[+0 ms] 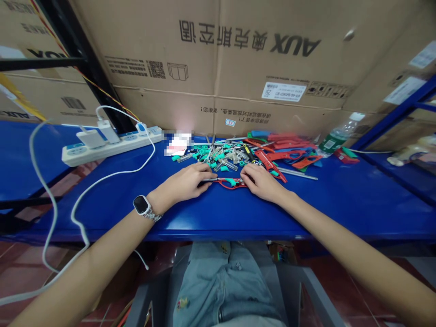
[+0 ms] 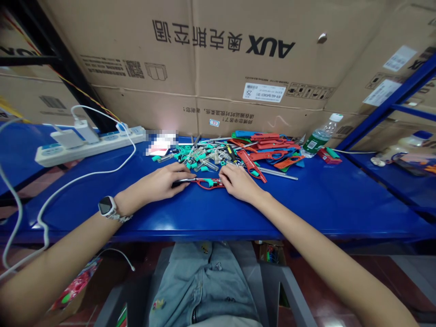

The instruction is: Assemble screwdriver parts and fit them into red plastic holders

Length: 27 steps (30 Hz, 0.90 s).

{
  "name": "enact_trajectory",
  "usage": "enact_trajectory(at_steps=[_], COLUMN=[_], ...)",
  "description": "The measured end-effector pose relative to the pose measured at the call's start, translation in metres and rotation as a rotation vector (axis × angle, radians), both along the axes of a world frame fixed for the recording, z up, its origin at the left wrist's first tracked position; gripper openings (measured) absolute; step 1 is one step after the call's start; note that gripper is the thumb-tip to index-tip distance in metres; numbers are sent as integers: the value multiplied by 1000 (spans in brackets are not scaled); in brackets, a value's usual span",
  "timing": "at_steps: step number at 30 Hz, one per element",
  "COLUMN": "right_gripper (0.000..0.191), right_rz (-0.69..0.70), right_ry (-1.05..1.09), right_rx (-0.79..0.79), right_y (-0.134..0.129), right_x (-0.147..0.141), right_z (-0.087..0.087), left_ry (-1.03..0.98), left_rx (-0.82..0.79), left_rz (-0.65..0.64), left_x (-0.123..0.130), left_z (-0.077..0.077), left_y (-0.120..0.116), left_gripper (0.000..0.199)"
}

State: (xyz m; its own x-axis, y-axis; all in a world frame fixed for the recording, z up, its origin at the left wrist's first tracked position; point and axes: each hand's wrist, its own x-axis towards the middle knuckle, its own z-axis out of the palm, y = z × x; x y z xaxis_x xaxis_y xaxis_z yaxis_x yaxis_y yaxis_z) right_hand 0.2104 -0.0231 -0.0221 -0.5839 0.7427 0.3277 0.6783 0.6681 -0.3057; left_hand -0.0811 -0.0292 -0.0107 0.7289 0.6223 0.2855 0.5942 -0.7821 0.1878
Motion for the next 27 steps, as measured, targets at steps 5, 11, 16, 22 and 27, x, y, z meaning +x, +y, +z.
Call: enact_trajectory(at_steps=[5,11,16,22,27], right_gripper=[20,21,23,23,21], right_rz=[-62,-124,-118,-120,-136], right_ry=[-68,-148,-55,113,198], right_rx=[63,123,116,73,28], right_y=[2,6,5,12,20], right_x=[-2,-4,-2,-3,-12], right_z=[0,2,2,6,11], left_ry=[9,43,-18,-128,-216], left_rx=[57,128,118,72,40], left_rz=[24,40,2,69,158], left_x=[3,10,8,14,26], left_z=[1,4,15,30,28], left_y=[3,10,14,36,49], left_gripper=[33,33,33,24,25])
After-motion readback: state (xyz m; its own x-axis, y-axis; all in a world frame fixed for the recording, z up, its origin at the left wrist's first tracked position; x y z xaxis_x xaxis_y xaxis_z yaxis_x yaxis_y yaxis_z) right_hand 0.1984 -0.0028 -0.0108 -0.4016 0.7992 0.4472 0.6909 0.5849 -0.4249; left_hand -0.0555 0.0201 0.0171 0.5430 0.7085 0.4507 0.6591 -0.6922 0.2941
